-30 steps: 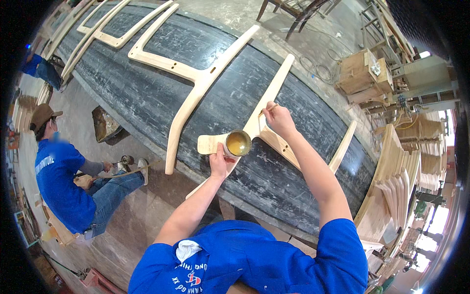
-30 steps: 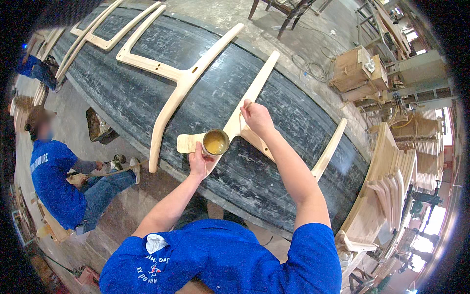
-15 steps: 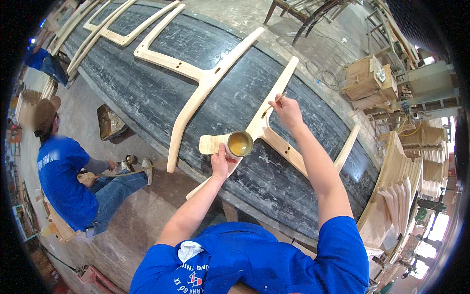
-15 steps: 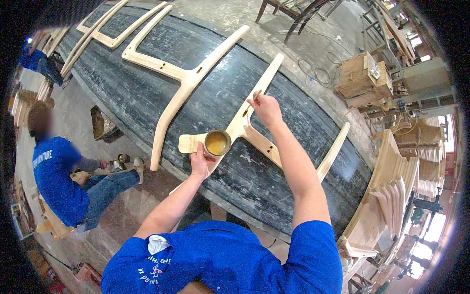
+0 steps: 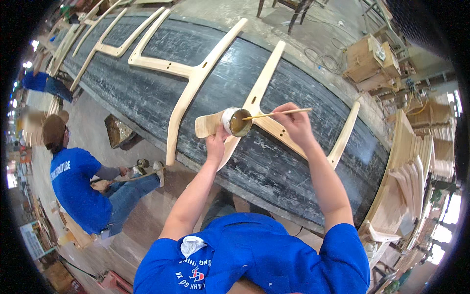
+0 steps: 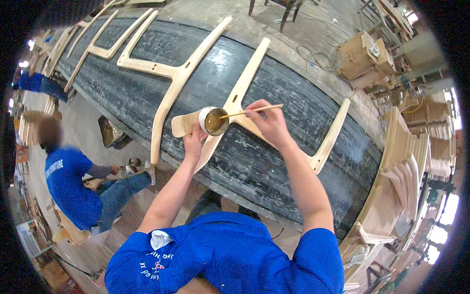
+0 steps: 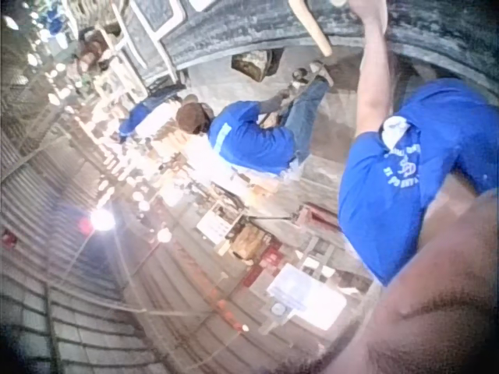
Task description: The person applies a yellowish finish to wooden chair frames using a small brush and a can. They repeatedly dip the brush into the can and paint the edges and surfaces of multiple frames laid out on a workbench in a workshop.
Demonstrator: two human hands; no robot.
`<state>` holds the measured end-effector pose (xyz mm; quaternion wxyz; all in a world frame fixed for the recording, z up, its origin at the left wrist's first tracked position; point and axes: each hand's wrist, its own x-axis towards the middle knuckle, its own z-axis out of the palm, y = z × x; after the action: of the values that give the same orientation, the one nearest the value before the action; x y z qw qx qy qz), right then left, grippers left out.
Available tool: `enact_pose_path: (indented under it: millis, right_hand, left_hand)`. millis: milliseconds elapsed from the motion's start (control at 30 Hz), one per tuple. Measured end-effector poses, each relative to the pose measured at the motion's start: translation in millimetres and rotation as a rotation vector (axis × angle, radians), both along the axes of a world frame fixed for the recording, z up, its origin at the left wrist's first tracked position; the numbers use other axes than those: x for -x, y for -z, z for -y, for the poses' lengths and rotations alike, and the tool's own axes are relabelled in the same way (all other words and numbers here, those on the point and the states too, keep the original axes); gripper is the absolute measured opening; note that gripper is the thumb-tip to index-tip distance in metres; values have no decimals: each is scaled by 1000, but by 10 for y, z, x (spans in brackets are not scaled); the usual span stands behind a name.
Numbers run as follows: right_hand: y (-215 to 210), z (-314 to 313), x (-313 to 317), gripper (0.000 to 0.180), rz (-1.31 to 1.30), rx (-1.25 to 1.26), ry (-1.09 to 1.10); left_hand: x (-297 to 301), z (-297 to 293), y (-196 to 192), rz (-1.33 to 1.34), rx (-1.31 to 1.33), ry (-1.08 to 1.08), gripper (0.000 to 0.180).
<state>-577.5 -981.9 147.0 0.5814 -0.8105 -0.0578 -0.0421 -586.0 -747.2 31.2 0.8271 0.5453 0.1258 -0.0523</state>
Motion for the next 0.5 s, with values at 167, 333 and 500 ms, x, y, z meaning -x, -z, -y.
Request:
enact_pose_path:
  millis: [167, 333, 500]
  right_hand:
    - [24, 57, 506, 10, 77, -55, 146]
    - [-229, 277, 790, 10, 152, -340, 194]
    - [-408, 430, 946, 13, 219, -660, 183]
  left_hand:
    - [-59, 130, -499, 230, -391, 78, 35]
    - [68, 309, -1058, 427, -590, 110, 35]
    - [85, 544, -1364, 615, -517, 26, 28]
